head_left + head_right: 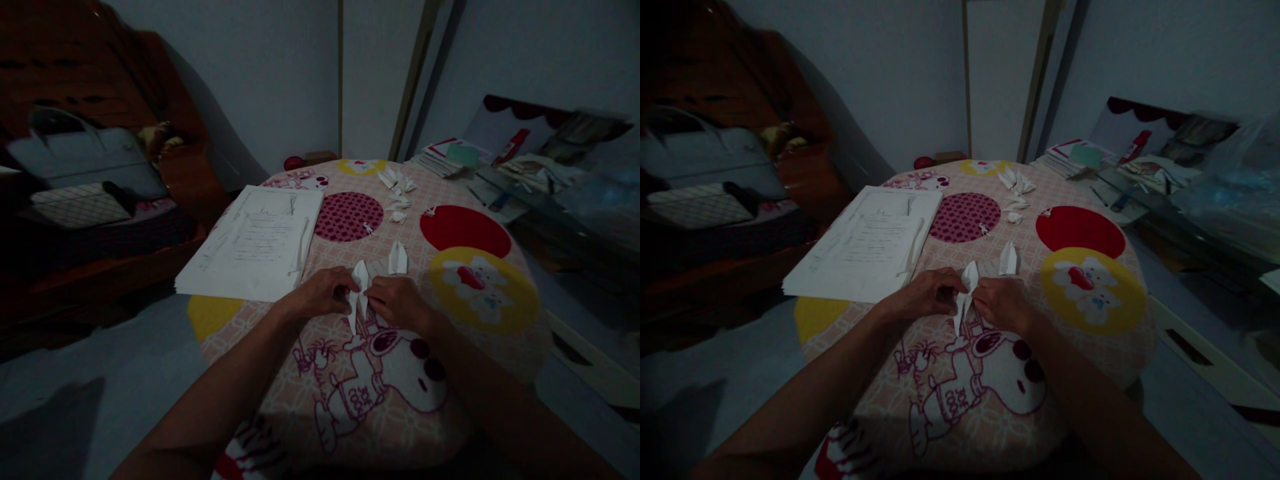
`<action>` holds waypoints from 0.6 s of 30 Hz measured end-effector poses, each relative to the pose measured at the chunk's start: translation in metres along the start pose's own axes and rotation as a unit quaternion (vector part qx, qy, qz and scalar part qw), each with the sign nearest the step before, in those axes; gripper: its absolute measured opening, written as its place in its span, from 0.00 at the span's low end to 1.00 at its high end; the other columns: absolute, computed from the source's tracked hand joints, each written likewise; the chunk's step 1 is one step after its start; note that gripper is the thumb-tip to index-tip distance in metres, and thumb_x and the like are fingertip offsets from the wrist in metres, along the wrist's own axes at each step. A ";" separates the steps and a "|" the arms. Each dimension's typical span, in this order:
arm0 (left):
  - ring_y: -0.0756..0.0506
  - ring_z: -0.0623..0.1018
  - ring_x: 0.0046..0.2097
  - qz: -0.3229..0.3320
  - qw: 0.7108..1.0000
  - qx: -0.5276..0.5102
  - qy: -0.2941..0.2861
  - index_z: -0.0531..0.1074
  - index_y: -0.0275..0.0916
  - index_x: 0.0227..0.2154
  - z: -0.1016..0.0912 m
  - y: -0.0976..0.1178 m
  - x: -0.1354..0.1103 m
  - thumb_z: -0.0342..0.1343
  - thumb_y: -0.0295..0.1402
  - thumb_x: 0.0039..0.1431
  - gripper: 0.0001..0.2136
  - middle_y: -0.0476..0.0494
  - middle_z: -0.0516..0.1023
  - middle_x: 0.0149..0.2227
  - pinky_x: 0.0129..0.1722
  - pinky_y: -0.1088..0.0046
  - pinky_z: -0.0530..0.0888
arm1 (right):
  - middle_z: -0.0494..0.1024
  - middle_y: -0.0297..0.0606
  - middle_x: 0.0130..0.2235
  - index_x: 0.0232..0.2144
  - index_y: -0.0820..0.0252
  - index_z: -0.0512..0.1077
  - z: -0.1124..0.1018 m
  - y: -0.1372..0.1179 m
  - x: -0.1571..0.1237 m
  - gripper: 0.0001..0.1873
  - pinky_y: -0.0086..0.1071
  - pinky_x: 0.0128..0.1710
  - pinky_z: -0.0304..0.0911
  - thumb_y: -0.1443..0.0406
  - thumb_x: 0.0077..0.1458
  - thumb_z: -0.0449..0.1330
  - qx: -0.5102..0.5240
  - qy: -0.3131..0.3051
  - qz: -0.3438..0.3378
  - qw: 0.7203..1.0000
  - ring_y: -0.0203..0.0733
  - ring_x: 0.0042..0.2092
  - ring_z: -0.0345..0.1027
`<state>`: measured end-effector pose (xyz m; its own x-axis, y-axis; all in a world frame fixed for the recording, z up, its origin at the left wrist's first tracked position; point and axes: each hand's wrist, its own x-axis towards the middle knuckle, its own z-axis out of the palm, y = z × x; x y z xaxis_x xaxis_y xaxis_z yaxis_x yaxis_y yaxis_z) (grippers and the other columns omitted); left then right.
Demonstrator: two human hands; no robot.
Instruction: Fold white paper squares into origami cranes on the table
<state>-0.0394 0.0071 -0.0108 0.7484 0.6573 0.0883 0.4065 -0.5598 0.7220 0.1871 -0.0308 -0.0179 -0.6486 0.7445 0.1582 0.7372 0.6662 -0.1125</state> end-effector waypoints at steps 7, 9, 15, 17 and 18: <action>0.50 0.73 0.36 0.026 1.000 -0.009 0.002 0.78 0.38 0.43 -0.002 -0.002 -0.001 0.61 0.22 0.51 0.15 0.46 0.73 0.38 0.37 0.74 0.70 | 0.77 0.39 0.31 0.29 0.62 0.77 -0.002 -0.001 0.001 0.11 0.32 0.33 0.52 0.68 0.61 0.57 0.035 0.007 0.016 0.999 0.37 0.31 0.65; 0.50 0.73 0.36 0.031 0.999 -0.008 0.003 0.77 0.38 0.43 -0.002 -0.002 -0.001 0.60 0.22 0.51 0.15 0.46 0.73 0.38 0.37 0.74 0.70 | 0.77 0.40 0.32 0.30 0.62 0.78 -0.002 0.000 0.002 0.10 0.32 0.33 0.52 0.68 0.61 0.57 0.038 0.006 0.020 0.999 0.37 0.31 0.65; 0.50 0.73 0.37 0.034 0.999 0.000 0.005 0.77 0.39 0.42 -0.001 0.000 -0.001 0.59 0.20 0.51 0.15 0.46 0.72 0.38 0.38 0.74 0.70 | 0.78 0.40 0.31 0.29 0.63 0.77 0.000 0.003 0.003 0.10 0.32 0.32 0.52 0.69 0.60 0.57 0.046 0.018 0.016 0.999 0.37 0.30 0.65; 0.50 0.73 0.37 0.043 0.999 0.002 -0.004 0.78 0.39 0.42 -0.001 0.000 -0.001 0.59 0.20 0.52 0.15 0.46 0.72 0.37 0.38 0.74 0.70 | 0.77 0.40 0.31 0.29 0.63 0.76 0.000 0.003 0.003 0.10 0.32 0.32 0.51 0.69 0.60 0.57 0.052 0.018 0.013 0.998 0.36 0.30 0.64; 0.50 0.73 0.37 0.047 0.999 0.003 -0.006 0.78 0.40 0.42 -0.002 0.000 -0.001 0.59 0.20 0.52 0.15 0.46 0.72 0.37 0.38 0.73 0.70 | 0.77 0.39 0.31 0.28 0.63 0.76 0.000 0.004 0.003 0.10 0.32 0.31 0.51 0.69 0.60 0.57 0.056 0.018 0.013 0.998 0.36 0.29 0.64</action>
<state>-0.0409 0.0074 -0.0094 0.7900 0.5953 0.1467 0.3378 -0.6222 0.7062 0.1877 -0.0260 -0.0174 -0.6209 0.7607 0.1892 0.7265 0.6490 -0.2256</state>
